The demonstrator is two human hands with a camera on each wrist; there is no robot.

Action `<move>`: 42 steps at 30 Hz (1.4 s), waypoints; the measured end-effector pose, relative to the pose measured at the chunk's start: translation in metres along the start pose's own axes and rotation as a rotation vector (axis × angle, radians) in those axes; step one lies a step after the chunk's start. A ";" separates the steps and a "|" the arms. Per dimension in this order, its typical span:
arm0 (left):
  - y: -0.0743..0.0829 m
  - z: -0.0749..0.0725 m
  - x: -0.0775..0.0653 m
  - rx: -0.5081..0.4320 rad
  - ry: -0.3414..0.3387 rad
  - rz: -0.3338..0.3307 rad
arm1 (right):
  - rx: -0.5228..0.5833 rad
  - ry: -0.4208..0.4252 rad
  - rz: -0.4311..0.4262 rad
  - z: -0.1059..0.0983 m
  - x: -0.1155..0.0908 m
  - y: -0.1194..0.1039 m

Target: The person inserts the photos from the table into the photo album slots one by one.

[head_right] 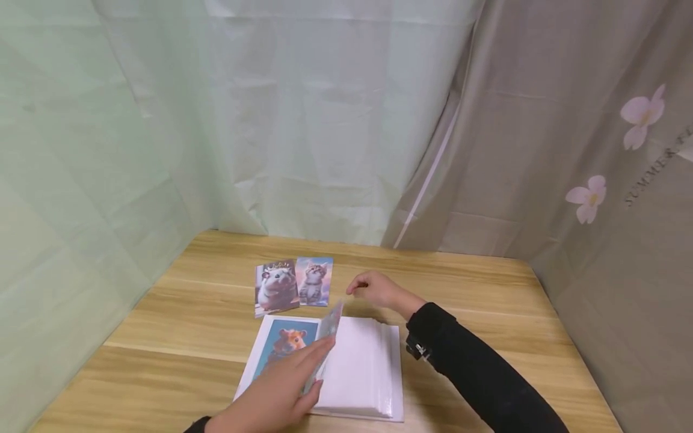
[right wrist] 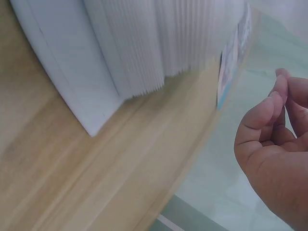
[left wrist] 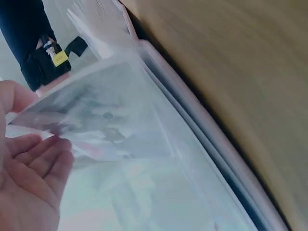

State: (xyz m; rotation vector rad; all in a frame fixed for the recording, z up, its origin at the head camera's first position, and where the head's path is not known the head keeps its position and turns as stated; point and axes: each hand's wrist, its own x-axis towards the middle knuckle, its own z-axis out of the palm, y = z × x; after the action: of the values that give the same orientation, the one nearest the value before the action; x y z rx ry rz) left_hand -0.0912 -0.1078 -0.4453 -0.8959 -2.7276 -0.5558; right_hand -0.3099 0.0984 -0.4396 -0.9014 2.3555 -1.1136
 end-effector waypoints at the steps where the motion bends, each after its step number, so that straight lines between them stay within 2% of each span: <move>1: -0.001 -0.002 -0.002 -0.019 0.024 -0.006 | 0.003 0.002 -0.001 -0.001 0.000 0.000; 5: -0.005 -0.008 -0.012 -0.012 0.117 -0.045 | 0.011 0.001 0.022 -0.007 -0.001 0.001; 9: -0.012 -0.014 -0.022 0.075 0.194 -0.061 | 0.021 0.007 0.062 -0.011 -0.001 0.002; 14: -0.022 -0.024 -0.038 0.160 0.212 -0.081 | 0.032 0.015 0.086 -0.014 -0.001 0.003; 17: -0.027 -0.028 -0.047 0.182 0.171 -0.137 | 0.030 0.018 0.073 -0.014 -0.001 0.003; 20: -0.032 -0.032 -0.054 0.189 0.091 -0.209 | 0.026 0.014 0.058 -0.013 0.001 0.004; 23: -0.035 -0.033 -0.059 0.175 0.003 -0.253 | 0.015 0.014 0.042 -0.014 0.003 0.004; 26: -0.038 -0.032 -0.063 0.157 -0.068 -0.266 | -0.001 0.016 0.025 -0.015 0.005 0.004; 30: -0.043 -0.028 -0.067 0.135 -0.131 -0.272 | -0.038 0.015 0.027 -0.017 0.010 0.000; 38: -0.048 -0.023 -0.072 0.129 -0.225 -0.300 | -0.125 0.009 -0.003 -0.018 0.030 -0.013; 42: -0.047 -0.021 -0.074 0.117 -0.250 -0.321 | -0.199 0.010 -0.022 -0.021 0.045 -0.024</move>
State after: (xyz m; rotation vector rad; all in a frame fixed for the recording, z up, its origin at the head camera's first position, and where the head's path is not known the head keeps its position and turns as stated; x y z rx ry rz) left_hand -0.0596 -0.1902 -0.4629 -0.5326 -3.1198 -0.3521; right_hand -0.3449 0.0673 -0.4112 -0.9930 2.5033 -0.9054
